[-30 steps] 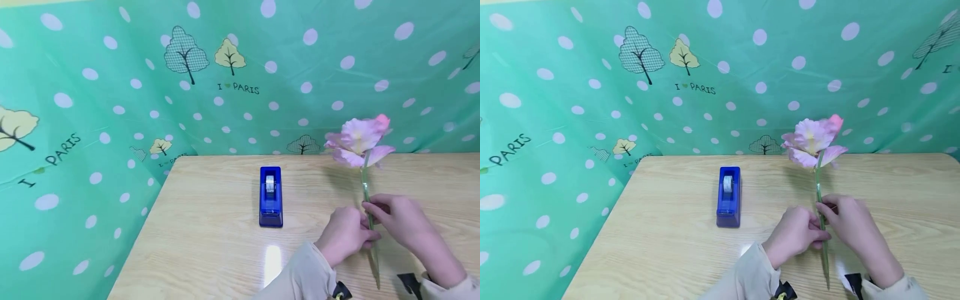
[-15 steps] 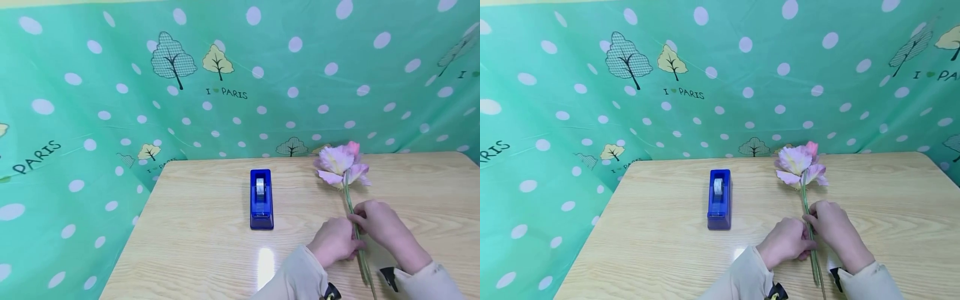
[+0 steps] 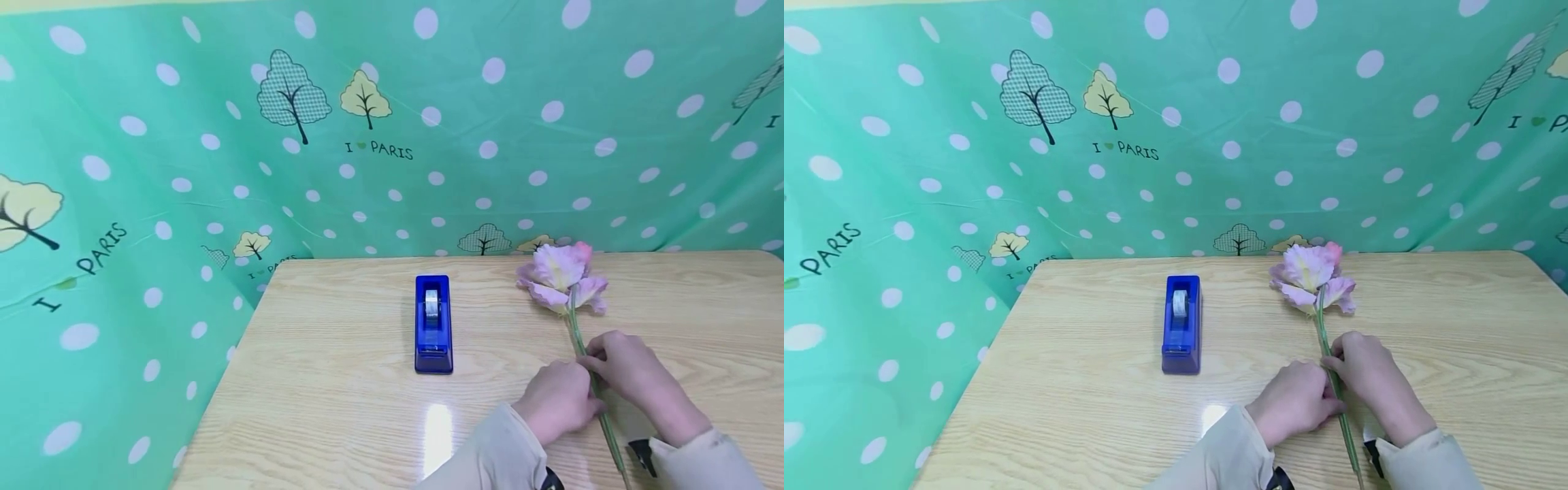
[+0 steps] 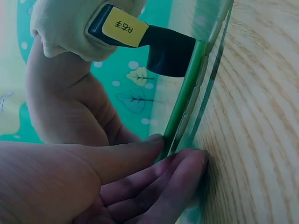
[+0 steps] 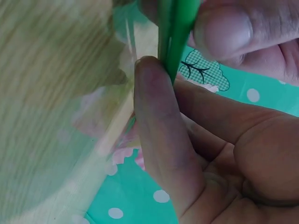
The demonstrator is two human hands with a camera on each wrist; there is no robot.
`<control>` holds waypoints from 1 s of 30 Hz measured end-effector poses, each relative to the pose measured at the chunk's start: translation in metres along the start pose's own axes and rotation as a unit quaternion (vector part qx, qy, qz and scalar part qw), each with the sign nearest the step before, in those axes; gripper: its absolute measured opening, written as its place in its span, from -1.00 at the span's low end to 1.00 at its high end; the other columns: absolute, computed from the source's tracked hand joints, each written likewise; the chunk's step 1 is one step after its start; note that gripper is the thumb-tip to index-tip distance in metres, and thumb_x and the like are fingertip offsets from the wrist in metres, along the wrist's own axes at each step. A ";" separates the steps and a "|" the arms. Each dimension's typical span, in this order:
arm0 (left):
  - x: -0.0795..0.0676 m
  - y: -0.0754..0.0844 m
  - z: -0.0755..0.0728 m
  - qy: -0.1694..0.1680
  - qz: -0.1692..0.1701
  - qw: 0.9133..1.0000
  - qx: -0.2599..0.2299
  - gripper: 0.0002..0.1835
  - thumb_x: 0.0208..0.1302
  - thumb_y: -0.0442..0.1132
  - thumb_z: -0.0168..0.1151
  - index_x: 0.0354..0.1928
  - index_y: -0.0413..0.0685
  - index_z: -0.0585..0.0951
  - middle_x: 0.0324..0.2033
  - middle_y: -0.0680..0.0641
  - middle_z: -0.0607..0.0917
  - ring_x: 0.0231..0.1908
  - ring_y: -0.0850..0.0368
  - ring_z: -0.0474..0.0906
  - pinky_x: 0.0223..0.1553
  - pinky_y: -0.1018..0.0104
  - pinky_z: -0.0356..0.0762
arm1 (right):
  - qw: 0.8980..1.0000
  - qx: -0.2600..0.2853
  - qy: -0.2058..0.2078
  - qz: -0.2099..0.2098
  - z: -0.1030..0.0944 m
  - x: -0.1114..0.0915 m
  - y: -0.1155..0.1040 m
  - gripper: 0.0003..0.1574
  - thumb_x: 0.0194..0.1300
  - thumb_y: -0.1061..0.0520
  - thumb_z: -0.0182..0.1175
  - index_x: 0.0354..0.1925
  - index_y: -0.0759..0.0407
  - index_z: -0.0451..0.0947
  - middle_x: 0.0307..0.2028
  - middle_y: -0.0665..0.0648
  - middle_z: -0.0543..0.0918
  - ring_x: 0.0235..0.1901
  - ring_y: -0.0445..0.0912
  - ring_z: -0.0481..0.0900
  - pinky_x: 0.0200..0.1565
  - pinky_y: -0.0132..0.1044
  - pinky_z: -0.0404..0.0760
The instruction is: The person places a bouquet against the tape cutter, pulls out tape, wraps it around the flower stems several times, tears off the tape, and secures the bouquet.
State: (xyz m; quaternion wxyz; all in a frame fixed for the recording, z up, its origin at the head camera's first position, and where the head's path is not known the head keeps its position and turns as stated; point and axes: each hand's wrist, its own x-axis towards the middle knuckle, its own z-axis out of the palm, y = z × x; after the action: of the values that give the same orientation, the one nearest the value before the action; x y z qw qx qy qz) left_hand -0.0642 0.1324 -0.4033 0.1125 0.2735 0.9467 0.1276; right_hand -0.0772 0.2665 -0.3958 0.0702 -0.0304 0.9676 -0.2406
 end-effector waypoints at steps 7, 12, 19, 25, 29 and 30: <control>0.001 0.001 0.002 0.001 -0.002 1.000 -0.007 -0.45 0.23 0.13 0.34 -0.85 0.13 0.46 -0.82 0.21 0.48 -0.70 0.38 0.30 -0.63 0.53 0.29 | 1.000 0.000 -0.007 0.005 0.000 -0.001 0.001 -0.76 0.29 0.23 0.26 -0.54 0.21 0.62 -0.61 0.00 0.60 -0.61 -0.15 0.47 -0.52 -0.27 0.43; 0.001 0.002 0.002 -0.005 -0.024 1.000 -0.012 -0.50 0.18 0.19 0.36 -0.82 0.20 0.51 -0.82 0.25 0.44 -0.66 0.40 0.35 -0.59 0.53 0.31 | 1.000 -0.001 -0.011 0.012 -0.002 0.000 0.000 -0.71 0.34 0.15 0.22 -0.51 0.24 0.65 -0.61 0.00 0.60 -0.60 -0.14 0.46 -0.51 -0.24 0.44; 0.002 0.000 0.002 -0.001 -0.034 0.999 -0.013 -0.50 0.15 0.20 0.38 -0.79 0.19 0.48 -0.80 0.24 0.43 -0.65 0.37 0.37 -0.60 0.49 0.32 | 0.999 -0.004 -0.034 0.025 -0.003 -0.001 -0.004 -0.58 0.42 0.03 0.13 -0.54 0.19 0.62 -0.67 0.00 0.52 -0.61 -0.12 0.43 -0.52 -0.25 0.40; -0.007 -0.007 -0.011 0.019 -0.014 1.000 -0.010 -0.46 0.25 0.19 0.29 -0.81 0.17 0.43 -0.87 0.22 0.33 -0.77 0.36 0.26 -0.72 0.49 0.22 | 0.999 -0.017 -0.035 0.030 -0.007 -0.004 -0.007 -0.57 0.43 0.00 0.12 -0.54 0.16 0.60 -0.69 0.00 0.48 -0.63 -0.12 0.40 -0.53 -0.26 0.35; -0.016 -0.019 -0.028 0.032 0.000 0.999 -0.034 -0.52 0.32 0.14 0.25 -0.75 0.19 0.54 -0.88 0.24 0.31 -0.80 0.39 0.23 -0.71 0.54 0.21 | 0.999 -0.024 -0.029 0.024 -0.010 -0.004 -0.009 -0.58 0.42 -0.01 0.15 -0.44 0.26 0.65 -0.60 0.09 0.60 -0.57 -0.05 0.50 -0.50 -0.16 0.48; -0.019 -0.023 -0.034 0.035 -0.003 0.999 -0.041 -0.57 0.33 0.14 0.24 -0.70 0.22 0.59 -0.86 0.26 0.33 -0.78 0.40 0.25 -0.68 0.55 0.22 | 0.999 -0.026 -0.023 0.022 -0.011 -0.004 -0.010 -0.59 0.41 0.00 0.16 -0.38 0.30 0.67 -0.54 0.15 0.65 -0.53 0.00 0.56 -0.47 -0.10 0.54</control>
State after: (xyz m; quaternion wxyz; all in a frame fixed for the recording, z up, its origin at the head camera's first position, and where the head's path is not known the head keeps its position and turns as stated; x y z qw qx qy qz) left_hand -0.0694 0.0974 -0.3759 0.0908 0.2610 0.9448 0.1759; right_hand -0.0744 0.2631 -0.3808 0.0972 -0.0170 0.9721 -0.2127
